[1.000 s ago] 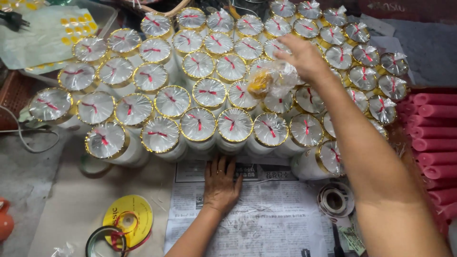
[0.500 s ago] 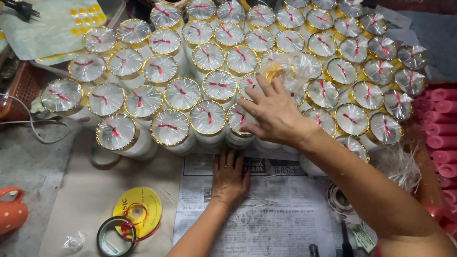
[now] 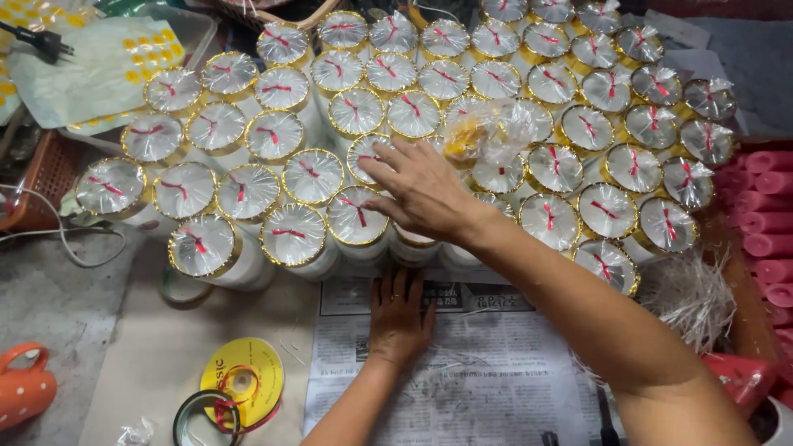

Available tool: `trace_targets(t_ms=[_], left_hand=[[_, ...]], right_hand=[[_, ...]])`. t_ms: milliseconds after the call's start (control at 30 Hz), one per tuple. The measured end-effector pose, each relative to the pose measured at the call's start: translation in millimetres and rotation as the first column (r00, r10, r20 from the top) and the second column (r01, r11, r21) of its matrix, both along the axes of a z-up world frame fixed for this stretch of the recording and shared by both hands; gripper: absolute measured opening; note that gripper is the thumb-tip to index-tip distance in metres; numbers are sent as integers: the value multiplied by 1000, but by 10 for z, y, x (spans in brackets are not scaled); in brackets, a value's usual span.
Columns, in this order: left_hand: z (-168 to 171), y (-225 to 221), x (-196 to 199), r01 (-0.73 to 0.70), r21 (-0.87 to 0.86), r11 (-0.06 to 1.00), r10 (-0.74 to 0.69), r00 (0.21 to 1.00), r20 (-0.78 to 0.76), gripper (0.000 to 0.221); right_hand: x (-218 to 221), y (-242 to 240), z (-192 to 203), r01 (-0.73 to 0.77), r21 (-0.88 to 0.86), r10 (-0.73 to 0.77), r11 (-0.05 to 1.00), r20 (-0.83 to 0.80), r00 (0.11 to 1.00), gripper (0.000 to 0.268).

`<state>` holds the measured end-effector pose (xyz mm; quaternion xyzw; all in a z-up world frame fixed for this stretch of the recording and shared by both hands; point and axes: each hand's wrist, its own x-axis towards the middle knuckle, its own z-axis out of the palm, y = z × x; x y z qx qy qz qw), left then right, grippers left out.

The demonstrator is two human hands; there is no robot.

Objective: Organizing and arranging finished candles and decorative fibers on a workspace for packaging.

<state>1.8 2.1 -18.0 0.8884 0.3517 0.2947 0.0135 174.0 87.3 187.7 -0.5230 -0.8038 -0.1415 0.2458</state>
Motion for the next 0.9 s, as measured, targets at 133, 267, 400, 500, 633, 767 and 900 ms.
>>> trace_targets(t_ms=[133, 267, 400, 500, 633, 767, 900], left_hand=[[35, 25, 16, 9, -6, 1000, -9, 1000, 17, 54], [178, -8, -4, 49, -187, 981, -57, 998, -38, 54], [167, -8, -11, 43, -217, 975, -63, 995, -82, 56], [228, -12, -13, 47, -205, 978, -59, 997, -53, 55], [217, -10, -15, 31, -203, 979, -53, 993, -107, 55], [214, -12, -19, 33, -197, 980, -51, 995, -88, 55], [226, -10, -18, 39, -237, 971, -65, 993, -99, 56]], right_hand=[[198, 272, -128, 92, -79, -80, 993, 137, 987, 52], [294, 457, 184, 278, -271, -235, 922, 180, 955, 39], [407, 578, 343, 456, -583, -375, 673, 262, 889, 43], [601, 679, 401, 318, -714, -533, 625, -92, 841, 43], [834, 730, 561, 450, -674, -590, 586, 27, 807, 62], [824, 687, 723, 390, -853, -702, 347, 39, 711, 68], [852, 729, 692, 428, -835, -693, 345, 81, 717, 66]])
